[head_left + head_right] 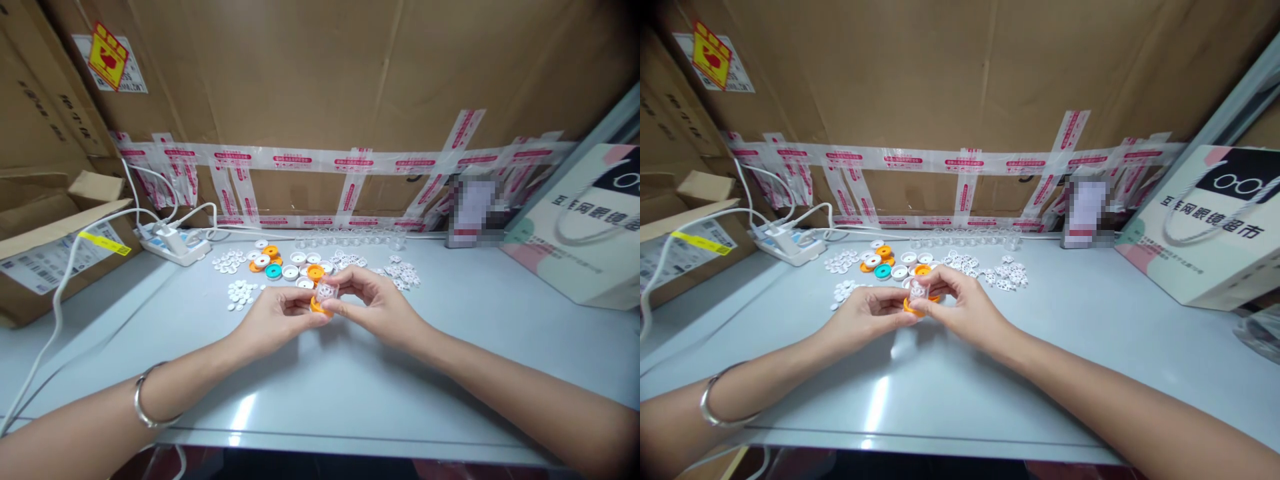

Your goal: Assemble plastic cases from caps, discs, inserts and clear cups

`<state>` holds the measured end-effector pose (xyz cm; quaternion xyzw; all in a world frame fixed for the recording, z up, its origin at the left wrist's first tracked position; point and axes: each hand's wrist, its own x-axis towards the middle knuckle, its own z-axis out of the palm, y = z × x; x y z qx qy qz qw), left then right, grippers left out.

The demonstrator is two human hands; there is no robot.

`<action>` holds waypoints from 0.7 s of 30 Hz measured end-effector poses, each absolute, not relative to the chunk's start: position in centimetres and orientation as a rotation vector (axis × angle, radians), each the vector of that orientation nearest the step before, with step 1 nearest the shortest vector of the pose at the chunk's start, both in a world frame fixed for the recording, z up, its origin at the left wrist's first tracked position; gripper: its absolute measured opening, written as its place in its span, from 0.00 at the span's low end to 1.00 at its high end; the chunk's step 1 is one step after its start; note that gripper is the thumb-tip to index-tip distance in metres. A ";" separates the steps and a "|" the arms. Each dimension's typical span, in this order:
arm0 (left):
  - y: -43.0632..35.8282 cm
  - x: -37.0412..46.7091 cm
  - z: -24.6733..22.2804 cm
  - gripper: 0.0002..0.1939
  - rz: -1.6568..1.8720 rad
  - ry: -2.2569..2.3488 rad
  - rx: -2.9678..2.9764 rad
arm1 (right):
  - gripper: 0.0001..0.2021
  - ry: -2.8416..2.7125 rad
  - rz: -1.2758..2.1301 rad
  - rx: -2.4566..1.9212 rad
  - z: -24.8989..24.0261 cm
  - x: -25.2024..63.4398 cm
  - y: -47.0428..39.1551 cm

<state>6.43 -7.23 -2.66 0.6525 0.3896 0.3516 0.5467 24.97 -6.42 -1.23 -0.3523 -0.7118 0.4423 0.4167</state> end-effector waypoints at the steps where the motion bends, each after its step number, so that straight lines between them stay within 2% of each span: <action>1: -7.2 6.4 -2.5 0.13 0.833 0.912 1.514 | 0.10 -1.760 1.139 -0.870 -1.2 24.9 -6.4; 6: -7.0 6.3 -1.9 0.13 0.962 0.865 1.371 | 0.28 -1.377 1.391 -0.813 -1.4 24.5 -6.5; 12: -6.8 6.3 -2.6 0.14 1.089 0.946 1.533 | 0.12 -0.885 1.956 -0.688 -2.5 23.3 -7.6; 17: -6.6 6.0 -2.4 0.17 1.095 0.977 1.674 | 0.09 -0.796 2.021 -0.639 -2.7 23.3 -7.5; 21: -6.4 5.4 -1.4 0.23 1.120 0.803 1.665 | 0.09 -0.795 2.065 -0.644 -2.8 23.4 -7.5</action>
